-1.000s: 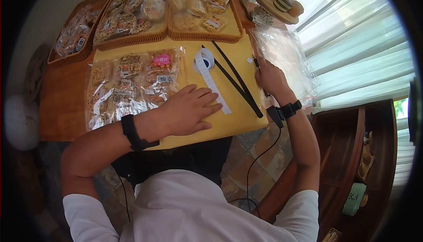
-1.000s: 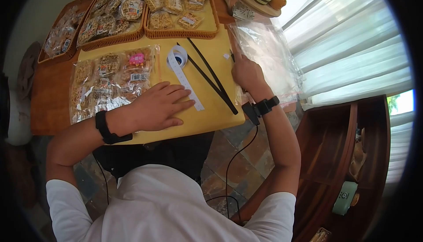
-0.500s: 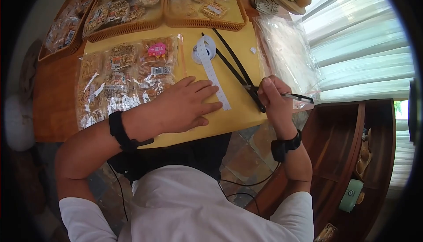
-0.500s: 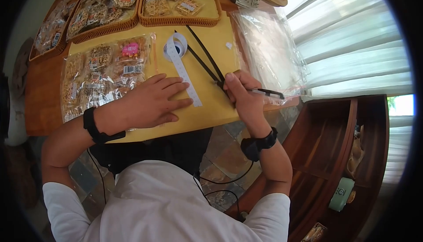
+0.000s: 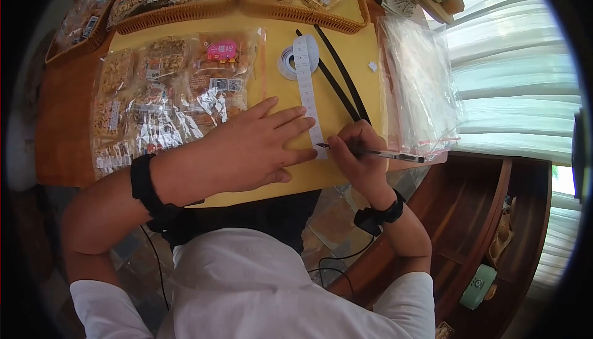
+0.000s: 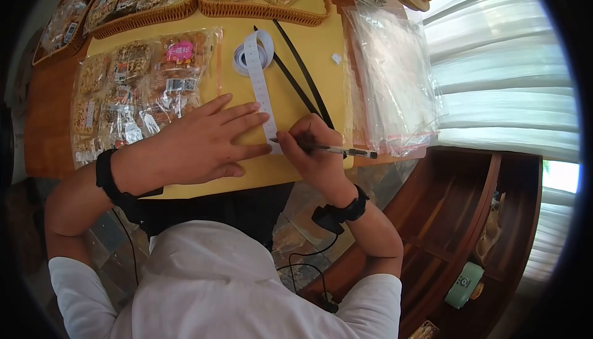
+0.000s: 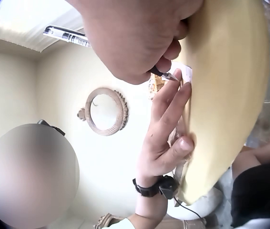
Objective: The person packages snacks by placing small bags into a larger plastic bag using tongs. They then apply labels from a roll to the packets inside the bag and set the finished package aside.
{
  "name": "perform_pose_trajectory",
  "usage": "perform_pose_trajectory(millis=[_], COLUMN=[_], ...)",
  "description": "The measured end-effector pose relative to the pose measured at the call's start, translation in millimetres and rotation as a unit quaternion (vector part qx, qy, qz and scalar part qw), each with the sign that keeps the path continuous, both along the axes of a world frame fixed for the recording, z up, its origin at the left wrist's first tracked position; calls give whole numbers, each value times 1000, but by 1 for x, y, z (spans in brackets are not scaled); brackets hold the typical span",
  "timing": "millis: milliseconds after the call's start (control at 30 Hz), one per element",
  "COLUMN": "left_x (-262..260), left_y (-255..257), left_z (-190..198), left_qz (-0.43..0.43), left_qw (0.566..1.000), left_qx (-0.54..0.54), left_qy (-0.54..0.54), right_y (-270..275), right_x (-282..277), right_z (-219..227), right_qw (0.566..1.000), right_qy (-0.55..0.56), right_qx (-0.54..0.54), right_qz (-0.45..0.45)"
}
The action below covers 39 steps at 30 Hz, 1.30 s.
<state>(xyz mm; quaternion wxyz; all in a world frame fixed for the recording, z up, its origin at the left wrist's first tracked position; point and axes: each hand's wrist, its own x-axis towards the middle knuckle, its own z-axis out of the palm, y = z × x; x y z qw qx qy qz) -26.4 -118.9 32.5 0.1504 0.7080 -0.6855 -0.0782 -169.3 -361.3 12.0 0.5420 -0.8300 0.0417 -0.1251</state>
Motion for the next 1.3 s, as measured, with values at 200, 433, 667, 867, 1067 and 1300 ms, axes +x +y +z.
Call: perform_pose_trajectory(millis=[200,433,667,867,1067,1300], left_x=[-3,-3,-4,-3,-4,-4], left_y=[0,0,0,0,0,0], left_z=[-1,2,0,0,-1,-1], left_qz=[14,18,18,18,19,21], left_qw=[1000,1000,1000,1000,1000,999], left_qx=[-10,-1,-5,-5,-5,-4], left_qy=[19,15,17,16,20,25], right_y=[8,5,7,9,8,9], right_x=[6,8,10,12,11,12], right_z=[12,0,-3,-2,-3,1], right_qw=[998,998,999,997,997,997], right_qy=[37,7,-20,-30,-12,-2], right_qx=[46,-63,-37,-70,-67,-73], right_qz=[11,-16,-13,-21,-23,-29])
